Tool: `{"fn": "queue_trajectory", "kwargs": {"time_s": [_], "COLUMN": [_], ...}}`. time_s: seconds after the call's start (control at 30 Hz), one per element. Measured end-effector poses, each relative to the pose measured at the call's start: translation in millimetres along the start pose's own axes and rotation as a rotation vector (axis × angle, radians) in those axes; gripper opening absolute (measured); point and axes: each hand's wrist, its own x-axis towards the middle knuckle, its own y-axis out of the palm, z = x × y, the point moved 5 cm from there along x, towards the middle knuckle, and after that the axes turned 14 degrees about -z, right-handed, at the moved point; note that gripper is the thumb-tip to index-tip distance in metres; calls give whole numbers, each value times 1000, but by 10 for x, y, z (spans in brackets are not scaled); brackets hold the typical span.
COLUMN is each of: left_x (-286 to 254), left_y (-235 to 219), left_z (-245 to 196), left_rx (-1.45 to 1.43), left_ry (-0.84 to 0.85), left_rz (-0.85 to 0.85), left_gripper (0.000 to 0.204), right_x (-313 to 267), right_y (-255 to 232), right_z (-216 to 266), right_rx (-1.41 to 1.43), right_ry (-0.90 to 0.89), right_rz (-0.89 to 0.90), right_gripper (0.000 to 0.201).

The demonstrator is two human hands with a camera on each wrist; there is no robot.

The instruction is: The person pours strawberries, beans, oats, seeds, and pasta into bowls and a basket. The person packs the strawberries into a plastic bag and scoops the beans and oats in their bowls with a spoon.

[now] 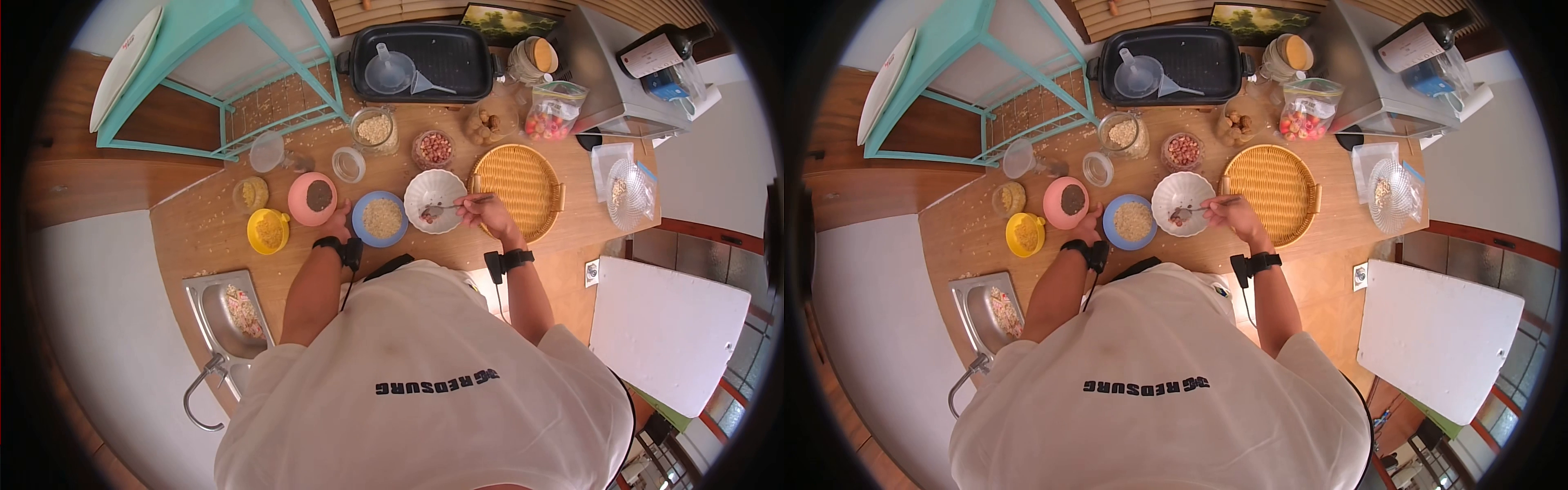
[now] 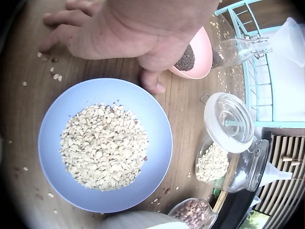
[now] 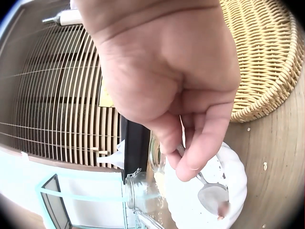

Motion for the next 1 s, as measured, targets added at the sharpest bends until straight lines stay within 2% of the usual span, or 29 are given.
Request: {"fn": "queue_trajectory", "kwargs": {"time_s": [0.17,0.23,0.33,0.47,0.53,0.57,0.67,0.73,0.87,1.0], "left_x": [-19,-272,-450,-74,2,44,-391,-637,-333,-274], "left_y": [7,28,68,-52,-24,-37,66,102,52,16], "left_z": [-19,-53,-83,-45,-29,-12,-89,-122,-80,-96], "left_rx": [45,88,60,137,58,57,25,39,-1,129], "left_ry": [3,8,36,62,56,55,29,-8,37,27], "left_rz": [-8,-69,-64,-138,-19,-19,-25,-106,-72,-139], "left_gripper": [71,84,93,93,90,90,85,83,88,91], "right_x": [11,14,7,11,42,57,48,55,61,75], "right_y": [-82,-85,-79,-62,-71,-82,-87,-95,-105,-82], "right_z": [-62,-57,-34,-7,-34,-49,-19,-21,-38,-48], "right_rx": [92,98,107,78,96,115,114,110,136,186], "right_ry": [119,130,153,158,169,180,188,178,186,213], "right_rz": [23,41,53,25,6,-15,-11,-12,6,25], "right_gripper": [27,27,27,28,27,27,26,26,26,26]}}
